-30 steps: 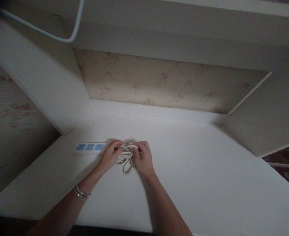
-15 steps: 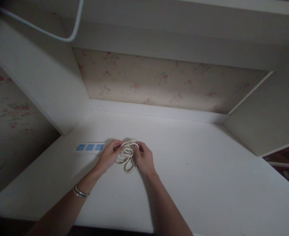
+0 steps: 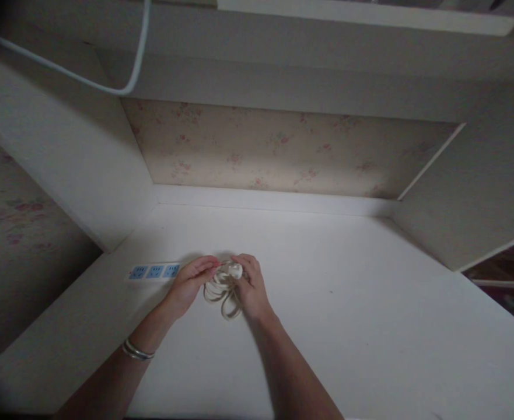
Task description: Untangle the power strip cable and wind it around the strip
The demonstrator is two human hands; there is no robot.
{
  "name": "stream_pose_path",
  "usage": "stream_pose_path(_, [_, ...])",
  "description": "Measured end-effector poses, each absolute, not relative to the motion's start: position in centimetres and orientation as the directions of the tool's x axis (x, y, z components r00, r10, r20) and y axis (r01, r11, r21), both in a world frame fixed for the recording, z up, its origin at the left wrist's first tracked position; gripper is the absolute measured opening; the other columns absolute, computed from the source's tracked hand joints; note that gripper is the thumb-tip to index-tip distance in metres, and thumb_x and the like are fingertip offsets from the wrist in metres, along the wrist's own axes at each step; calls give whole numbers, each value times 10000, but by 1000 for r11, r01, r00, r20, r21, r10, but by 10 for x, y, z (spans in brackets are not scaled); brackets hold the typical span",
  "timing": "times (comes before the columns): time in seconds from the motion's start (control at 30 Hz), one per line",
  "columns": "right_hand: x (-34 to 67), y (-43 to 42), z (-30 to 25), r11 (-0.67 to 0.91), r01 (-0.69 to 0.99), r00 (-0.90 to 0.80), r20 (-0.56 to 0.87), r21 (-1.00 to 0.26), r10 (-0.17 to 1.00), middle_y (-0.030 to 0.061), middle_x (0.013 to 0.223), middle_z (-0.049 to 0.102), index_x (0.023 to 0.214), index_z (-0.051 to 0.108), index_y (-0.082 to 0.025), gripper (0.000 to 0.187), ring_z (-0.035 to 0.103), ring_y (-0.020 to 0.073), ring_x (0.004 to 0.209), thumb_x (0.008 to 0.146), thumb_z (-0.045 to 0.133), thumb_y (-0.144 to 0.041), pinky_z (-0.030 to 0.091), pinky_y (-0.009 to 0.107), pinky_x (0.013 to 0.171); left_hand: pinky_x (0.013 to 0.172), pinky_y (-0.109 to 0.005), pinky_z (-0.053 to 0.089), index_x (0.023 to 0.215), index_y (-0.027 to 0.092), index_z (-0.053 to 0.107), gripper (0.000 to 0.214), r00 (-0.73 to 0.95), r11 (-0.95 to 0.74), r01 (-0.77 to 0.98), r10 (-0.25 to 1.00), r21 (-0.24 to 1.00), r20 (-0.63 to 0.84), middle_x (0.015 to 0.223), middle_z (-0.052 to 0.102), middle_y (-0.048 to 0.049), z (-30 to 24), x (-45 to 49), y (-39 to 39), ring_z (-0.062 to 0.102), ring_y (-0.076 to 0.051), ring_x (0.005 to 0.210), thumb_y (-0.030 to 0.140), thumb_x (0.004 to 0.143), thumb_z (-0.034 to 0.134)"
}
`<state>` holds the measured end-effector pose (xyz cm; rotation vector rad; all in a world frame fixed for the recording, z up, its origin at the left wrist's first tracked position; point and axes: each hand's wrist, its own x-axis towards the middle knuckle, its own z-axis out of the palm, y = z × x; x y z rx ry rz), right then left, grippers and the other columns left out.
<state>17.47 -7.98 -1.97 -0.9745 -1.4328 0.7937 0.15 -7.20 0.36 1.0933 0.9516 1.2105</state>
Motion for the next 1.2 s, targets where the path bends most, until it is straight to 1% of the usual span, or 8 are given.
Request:
stream_pose_path(0.17, [177,-89,-4,382,110,-84,374,-918,924,41,1099,633,1143,651,-289,391,552,220,1054,755,703,-305,422,385,946,863,-323,498,962,152,655,261,110,-80,-70,990,994,87,978,709,-76,-4,2,-68,656,-185,911,299,750,697])
stream_pose_path(0.3, [174,-89,2,251,90,26,254,-964,967,50,974,670,1120,628,-215,367,604,200,889,810,642,-411,486,350,822,870,-334,508,997,159,655,235,144,-249,137,963,959,229,1009,689,-88,-5,-1,-69,648,-193,941,319,833,605])
stream_pose_path(0.37, [173,-85,2,240,43,107,243,-970,964,50,929,675,1057,623,-197,330,610,195,863,833,602,-438,495,344,808,909,-344,497,1053,180,650,255,228,-356,252,926,900,302,1077,663,-93,-2,-3,-72,621,-205,1015,290,825,615])
stream_pose_path(0.5, [174,-77,0,245,-128,164,223,-961,961,79,1008,679,1038,595,-192,322,624,194,874,848,577,-452,511,344,798,1007,-377,440,1215,259,591,405,413,-521,449,842,726,348,1229,605,-68,-2,-6,-77,554,-207,1135,173,819,594])
stream_pose_path(0.73, [173,-79,2,173,-273,105,149,-947,983,60,950,697,1201,481,-247,468,647,178,777,816,617,-476,537,323,693,961,-372,474,1222,290,579,390,457,-625,531,780,573,428,1139,645,-50,-6,-3,-77,588,-196,1054,136,865,534])
stream_pose_path(0.93, [172,-81,0,198,-141,52,192,-970,980,21,837,665,1174,498,-244,403,617,157,732,849,578,-470,507,279,658,953,-324,486,1262,307,556,405,503,-660,508,749,553,432,1238,597,-45,-1,-1,-83,582,-175,1098,147,894,495])
stream_pose_path(1.07, [175,-81,-4,166,74,0,167,-983,986,3,818,648,1105,607,-231,379,584,150,706,852,552,-507,476,268,654,890,-334,500,1091,263,650,299,489,-688,498,725,528,485,1058,682,-53,-2,-1,-81,615,-178,982,131,910,453])
stream_pose_path(1.2, [178,-81,-2,164,118,-19,163,-979,987,17,890,661,1062,656,-221,403,589,169,817,896,457,-530,464,289,757,857,-360,491,1062,247,639,244,450,-680,558,729,475,515,977,686,-55,-2,2,-82,609,-193,909,156,908,474])
